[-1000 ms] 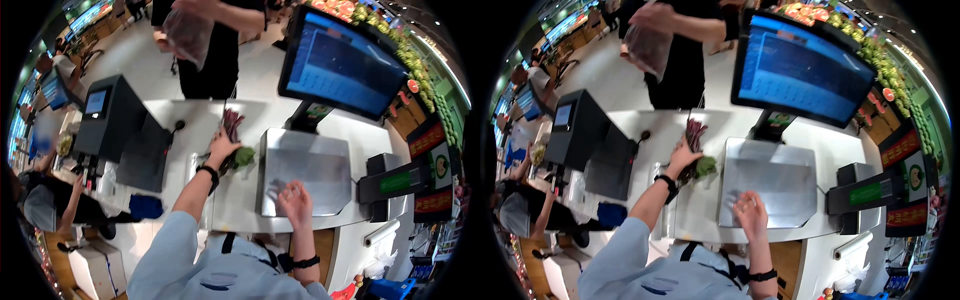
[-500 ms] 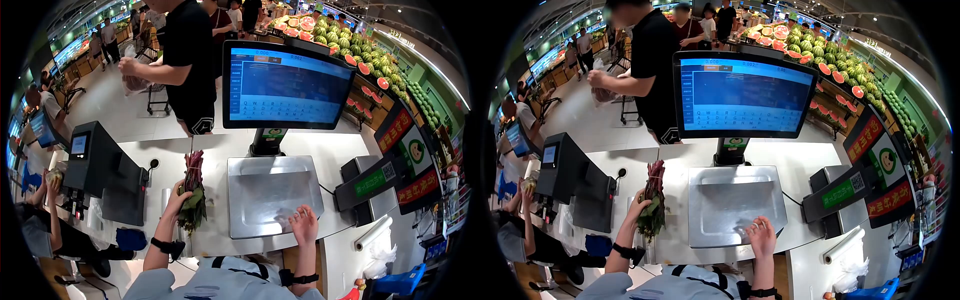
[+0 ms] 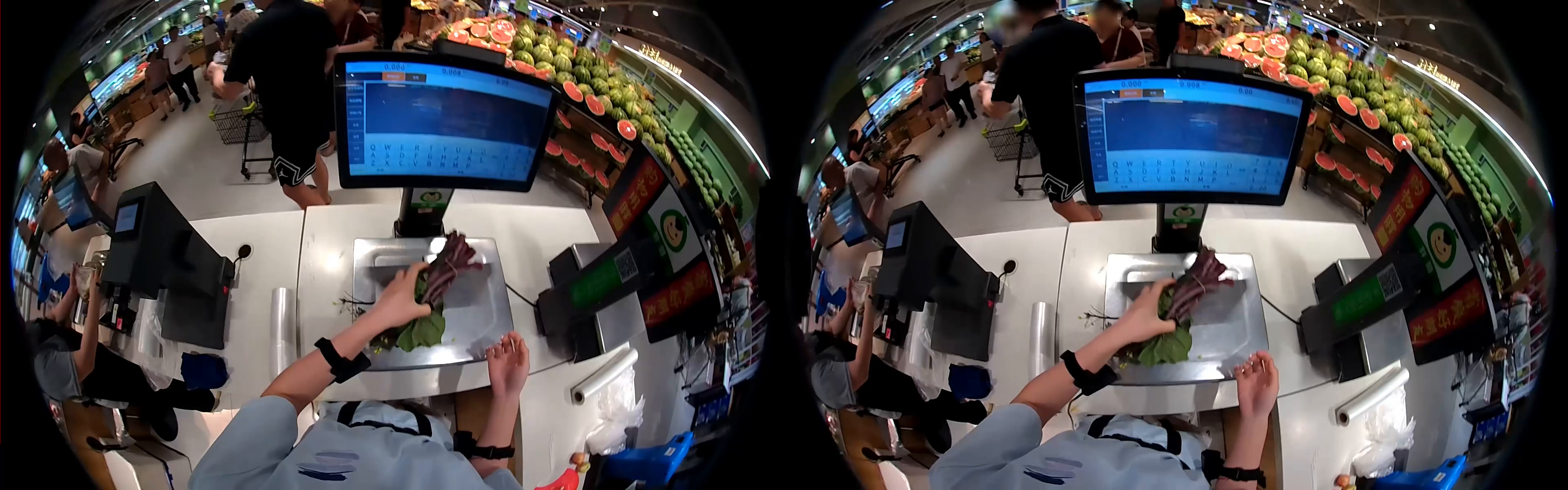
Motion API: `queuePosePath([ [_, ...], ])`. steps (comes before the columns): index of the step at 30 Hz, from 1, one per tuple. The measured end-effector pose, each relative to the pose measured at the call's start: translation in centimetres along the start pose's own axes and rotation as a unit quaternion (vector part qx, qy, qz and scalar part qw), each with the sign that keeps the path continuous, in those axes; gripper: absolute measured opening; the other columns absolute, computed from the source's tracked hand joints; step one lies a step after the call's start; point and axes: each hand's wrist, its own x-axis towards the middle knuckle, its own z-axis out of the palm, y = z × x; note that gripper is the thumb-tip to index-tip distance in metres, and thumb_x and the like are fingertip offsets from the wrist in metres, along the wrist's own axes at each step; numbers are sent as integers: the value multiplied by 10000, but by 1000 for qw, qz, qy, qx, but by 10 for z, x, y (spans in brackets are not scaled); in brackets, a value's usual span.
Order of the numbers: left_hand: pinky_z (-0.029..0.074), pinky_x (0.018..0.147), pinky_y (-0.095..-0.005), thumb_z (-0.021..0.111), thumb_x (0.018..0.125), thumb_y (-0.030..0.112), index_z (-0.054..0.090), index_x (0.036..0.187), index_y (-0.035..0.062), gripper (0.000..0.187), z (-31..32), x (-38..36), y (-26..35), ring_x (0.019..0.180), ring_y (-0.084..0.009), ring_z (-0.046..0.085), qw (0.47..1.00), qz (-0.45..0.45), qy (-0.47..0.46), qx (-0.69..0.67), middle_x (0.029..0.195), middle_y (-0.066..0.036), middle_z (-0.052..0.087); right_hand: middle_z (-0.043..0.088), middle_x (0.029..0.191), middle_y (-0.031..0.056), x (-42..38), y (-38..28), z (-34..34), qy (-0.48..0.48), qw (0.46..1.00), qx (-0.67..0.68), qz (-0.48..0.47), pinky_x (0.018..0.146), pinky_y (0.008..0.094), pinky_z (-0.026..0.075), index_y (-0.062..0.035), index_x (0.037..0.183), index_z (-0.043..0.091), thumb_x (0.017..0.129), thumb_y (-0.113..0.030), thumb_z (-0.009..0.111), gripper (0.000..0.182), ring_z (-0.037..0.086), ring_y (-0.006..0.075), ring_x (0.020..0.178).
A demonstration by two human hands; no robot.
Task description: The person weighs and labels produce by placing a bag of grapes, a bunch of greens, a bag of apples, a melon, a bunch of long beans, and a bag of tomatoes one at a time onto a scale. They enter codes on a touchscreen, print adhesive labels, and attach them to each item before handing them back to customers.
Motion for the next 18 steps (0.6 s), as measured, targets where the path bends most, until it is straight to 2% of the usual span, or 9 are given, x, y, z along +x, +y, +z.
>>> queuePosePath([
  [4,399,873,-404,689,598,250,297,1297,96,816,12,-5,-3,988,-418,466,996,-39,-47,69,1090,-264,411,538,865,34,2,-4,-8,-9,1000,-11,3,762,344,434,-72,975,533,893,-258,440,224,509,143,746],
  [5,386,899,-413,707,622,301,275,1318,97,844,12,-5,-2,1050,-426,441,993,-55,-67,78,1178,-281,366,538,859,33,4,-3,-8,-9,1000,-12,7,756,340,433,-71,969,533,893,-257,441,222,508,142,743],
  [6,386,899,-413,707,622,301,275,1318,97,844,11,-8,0,1050,-426,441,993,-57,-64,80,1178,-281,366,538,859,33,6,-1,-8,-12,1000,-11,10,756,340,433,-71,969,533,893,-257,441,222,508,142,743],
  [9,343,953,-451,671,699,427,338,1303,88,769,-2,-23,19,1153,-417,375,974,13,-15,224,1324,-254,290,536,845,37,8,3,-4,-11,1000,-19,18,740,332,430,-67,960,533,892,-253,442,218,510,150,742],
  [10,343,953,-451,671,699,427,338,1303,88,769,-14,-31,22,1153,-417,375,974,13,-10,224,1324,-254,290,538,843,41,7,7,3,-23,999,-31,27,732,325,426,-61,958,531,891,-251,443,220,509,152,746],
  [12,325,970,-435,652,740,351,384,1269,64,659,-45,-51,13,1157,-390,382,978,95,102,154,1312,-233,327,547,815,69,5,17,13,-41,996,-65,34,701,316,424,-37,951,523,892,-260,447,244,511,172,728],
  [14,319,973,-422,637,763,271,418,1226,39,562,-73,-83,-21,1154,-366,389,975,37,185,115,1284,-211,370,551,774,95,4,24,19,-144,979,-118,77,674,314,423,-11,947,516,889,-282,458,284,512,187,691],
  [16,323,970,-415,634,758,202,435,1193,27,510,-93,-124,-84,1146,-358,395,957,-13,259,132,1264,-199,388,558,764,120,2,33,25,-179,970,-131,102,661,317,422,16,945,514,886,-301,465,327,518,203,679],
  [18,320,972,-411,637,744,180,421,1195,23,524,-105,-171,-138,1140,-362,398,954,-95,260,117,1259,-212,375,569,796,131,-5,42,42,-291,926,-167,171,666,317,419,34,954,516,882,-307,470,351,527,209,707],
])
